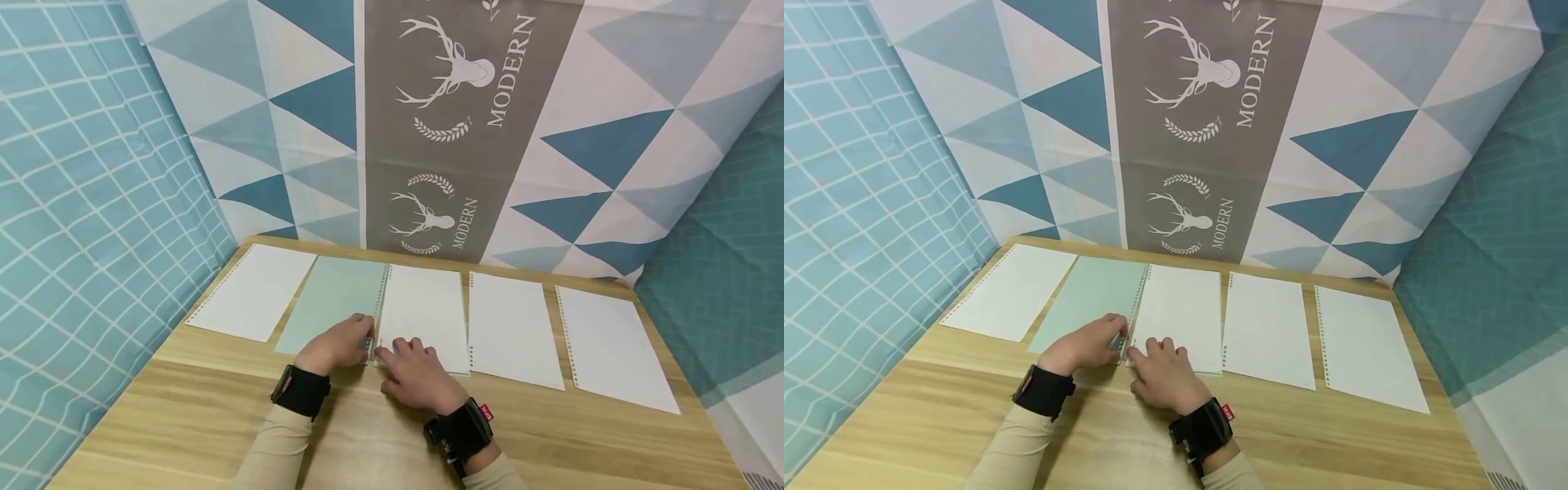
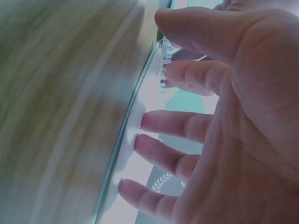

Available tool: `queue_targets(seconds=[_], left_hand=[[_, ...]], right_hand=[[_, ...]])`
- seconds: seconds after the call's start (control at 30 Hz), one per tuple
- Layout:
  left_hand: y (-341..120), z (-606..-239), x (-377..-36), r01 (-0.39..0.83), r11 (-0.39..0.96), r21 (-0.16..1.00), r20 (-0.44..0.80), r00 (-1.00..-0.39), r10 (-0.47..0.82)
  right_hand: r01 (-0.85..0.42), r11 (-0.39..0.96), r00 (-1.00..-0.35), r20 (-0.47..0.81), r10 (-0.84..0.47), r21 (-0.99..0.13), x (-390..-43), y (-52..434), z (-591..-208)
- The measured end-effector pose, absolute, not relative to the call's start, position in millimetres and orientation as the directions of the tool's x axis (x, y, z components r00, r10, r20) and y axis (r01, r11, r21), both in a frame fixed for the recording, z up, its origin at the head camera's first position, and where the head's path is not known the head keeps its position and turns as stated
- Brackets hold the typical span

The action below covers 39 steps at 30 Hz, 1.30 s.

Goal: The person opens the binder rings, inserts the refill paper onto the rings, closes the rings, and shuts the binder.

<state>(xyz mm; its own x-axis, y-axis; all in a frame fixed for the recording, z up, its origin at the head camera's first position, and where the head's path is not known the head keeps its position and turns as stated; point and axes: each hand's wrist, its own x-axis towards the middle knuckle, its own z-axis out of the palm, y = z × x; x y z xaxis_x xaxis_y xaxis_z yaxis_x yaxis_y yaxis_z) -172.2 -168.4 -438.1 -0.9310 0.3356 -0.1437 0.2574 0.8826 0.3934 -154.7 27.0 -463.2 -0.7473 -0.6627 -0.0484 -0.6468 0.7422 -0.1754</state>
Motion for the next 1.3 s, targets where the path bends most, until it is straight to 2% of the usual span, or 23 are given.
queue_targets(seconds=[0.17,0.3,0.53,0.7,0.77,0.83,0.9,1.07,1.3], left_hand=[[-169.7,-431.0,-174.5,0.240,0.889,0.389,-0.197,-0.922,0.335],[-164.2,-414.4,-183.2,0.224,0.912,0.343,-0.229,-0.922,0.313],[-151.8,-405.5,-221.4,0.280,0.914,0.295,-0.161,-0.928,0.336],[-150.2,-420.1,-259.0,0.298,0.902,0.312,-0.062,-0.941,0.332],[-150.4,-428.3,-268.3,0.274,0.900,0.338,-0.059,-0.949,0.311],[-149.2,-436.1,-273.8,0.237,0.908,0.345,-0.083,-0.956,0.281],[-146.5,-443.0,-276.4,0.198,0.924,0.327,-0.126,-0.960,0.251],[-144.4,-447.9,-275.9,0.156,0.959,0.238,-0.153,-0.969,0.195],[-150.3,-444.8,-278.2,0.169,0.940,0.296,-0.123,-0.969,0.213]], right_hand=[[-0.653,0.721,-0.725,-0.086,-0.684,-0.231,-157.5,27.7,-453.2],[-0.618,0.728,-0.733,-0.119,-0.670,-0.295,-170.1,28.7,-436.9],[-0.581,0.734,-0.782,-0.009,-0.623,-0.351,-219.2,21.1,-415.8],[-0.501,0.672,-0.827,0.073,-0.558,-0.546,-272.6,10.2,-426.0],[-0.410,0.616,-0.855,0.049,-0.516,-0.673,-287.5,7.5,-438.1],[-0.328,0.594,-0.876,0.000,-0.483,-0.735,-298.0,7.7,-452.8],[-0.270,0.607,-0.887,-0.053,-0.459,-0.748,-304.6,10.0,-466.8],[-0.264,0.630,-0.872,-0.099,-0.480,-0.730,-309.0,10.9,-478.2],[-0.289,0.666,-0.849,-0.137,-0.510,-0.688,-313.5,3.9,-468.6]])
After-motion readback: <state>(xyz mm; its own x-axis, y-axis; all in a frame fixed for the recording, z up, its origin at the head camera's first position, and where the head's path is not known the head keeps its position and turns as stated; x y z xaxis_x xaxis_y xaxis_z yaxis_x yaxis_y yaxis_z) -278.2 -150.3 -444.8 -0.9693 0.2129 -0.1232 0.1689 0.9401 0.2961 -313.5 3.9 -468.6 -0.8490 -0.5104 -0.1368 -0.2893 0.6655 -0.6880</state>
